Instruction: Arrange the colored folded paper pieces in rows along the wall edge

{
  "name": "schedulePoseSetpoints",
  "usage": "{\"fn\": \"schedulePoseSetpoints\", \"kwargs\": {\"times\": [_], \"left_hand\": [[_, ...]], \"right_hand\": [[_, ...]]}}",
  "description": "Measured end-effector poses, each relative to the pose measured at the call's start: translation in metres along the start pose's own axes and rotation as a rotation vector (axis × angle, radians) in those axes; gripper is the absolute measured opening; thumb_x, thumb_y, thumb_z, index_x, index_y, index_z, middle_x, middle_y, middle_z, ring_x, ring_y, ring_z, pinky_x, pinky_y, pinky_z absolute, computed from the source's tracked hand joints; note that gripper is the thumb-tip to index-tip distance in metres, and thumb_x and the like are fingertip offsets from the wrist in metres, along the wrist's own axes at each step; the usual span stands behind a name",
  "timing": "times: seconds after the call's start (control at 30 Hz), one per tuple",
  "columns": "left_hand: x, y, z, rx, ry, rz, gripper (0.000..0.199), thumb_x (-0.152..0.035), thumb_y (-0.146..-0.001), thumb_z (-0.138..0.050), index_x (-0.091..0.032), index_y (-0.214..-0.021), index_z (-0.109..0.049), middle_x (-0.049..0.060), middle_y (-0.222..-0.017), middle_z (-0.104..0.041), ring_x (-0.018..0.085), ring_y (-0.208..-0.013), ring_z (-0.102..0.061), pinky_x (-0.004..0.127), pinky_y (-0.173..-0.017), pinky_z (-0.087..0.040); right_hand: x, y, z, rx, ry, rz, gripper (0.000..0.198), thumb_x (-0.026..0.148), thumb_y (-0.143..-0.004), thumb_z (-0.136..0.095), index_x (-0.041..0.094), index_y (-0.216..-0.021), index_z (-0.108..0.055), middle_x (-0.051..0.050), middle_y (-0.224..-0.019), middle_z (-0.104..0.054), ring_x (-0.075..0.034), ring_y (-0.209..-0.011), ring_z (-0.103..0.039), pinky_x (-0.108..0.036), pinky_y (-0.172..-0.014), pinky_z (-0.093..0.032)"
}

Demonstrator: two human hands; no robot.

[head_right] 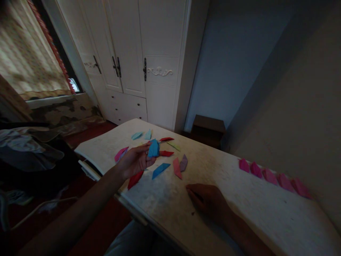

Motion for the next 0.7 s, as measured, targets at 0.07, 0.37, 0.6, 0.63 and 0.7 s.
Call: {"fn": "schedulePoseSetpoints", "kwargs": {"times": [0.07, 0.37, 0.6, 0.63, 0.7], "left_hand": [[0.011, -0.001, 0.000, 0.001, 0.093, 0.097, 0.016, -0.014, -0.093, -0.046, -0.009, -0.102, -0.058, 0.013, -0.087, -0.072, 0.021, -0.076, -0.073, 0.025, -0.060, -0.058], [0.042, -0.007, -0.007, -0.035, 0.091, 0.133, 0.024, -0.013, -0.096, -0.044, -0.001, -0.104, -0.063, 0.013, -0.090, -0.072, 0.017, -0.075, -0.071, 0.022, -0.060, -0.058], [0.060, -0.020, -0.032, 0.083, -0.005, 0.136, 0.022, -0.009, -0.095, -0.046, -0.001, -0.099, -0.067, 0.015, -0.093, -0.071, 0.016, -0.078, -0.071, 0.021, -0.062, -0.057], [0.064, -0.023, -0.037, 0.087, -0.011, 0.143, 0.022, -0.011, -0.095, -0.046, -0.002, -0.097, -0.067, 0.015, -0.093, -0.071, 0.016, -0.078, -0.071, 0.021, -0.062, -0.057], [0.072, -0.028, -0.049, 0.074, -0.024, 0.171, 0.023, -0.012, -0.096, -0.046, -0.003, -0.095, -0.066, 0.016, -0.097, -0.071, 0.018, -0.079, -0.071, 0.022, -0.062, -0.057]], "right_hand": [[0.000, 0.000, 0.000, 0.005, 0.001, -0.008, 0.033, 0.033, -0.096, -0.043, 0.022, -0.107, -0.072, -0.005, -0.102, -0.076, -0.020, -0.088, -0.073, -0.032, -0.076, -0.059], [0.000, -0.001, 0.001, 0.021, -0.032, -0.015, 0.032, 0.032, -0.096, -0.043, 0.024, -0.108, -0.072, -0.005, -0.102, -0.075, -0.019, -0.087, -0.072, -0.030, -0.077, -0.056], [0.002, -0.002, 0.003, 0.018, -0.041, -0.017, 0.030, 0.028, -0.096, -0.044, 0.023, -0.100, -0.073, -0.005, -0.097, -0.076, -0.017, -0.081, -0.071, -0.026, -0.072, -0.053], [0.002, -0.002, 0.003, 0.019, -0.034, -0.015, 0.030, 0.027, -0.096, -0.044, 0.023, -0.100, -0.073, -0.005, -0.097, -0.076, -0.017, -0.081, -0.071, -0.025, -0.072, -0.052], [0.002, -0.002, 0.004, 0.021, -0.011, -0.013, 0.029, 0.026, -0.096, -0.044, 0.022, -0.098, -0.073, -0.005, -0.094, -0.076, -0.017, -0.080, -0.070, -0.025, -0.072, -0.051]]}}
Point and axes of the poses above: each hand's wrist, its own y-axis away from the middle knuckle, its own z-axis out of the back of the hand, x = y × z, the point moved 1 cm from there along -y, towards the middle knuckle
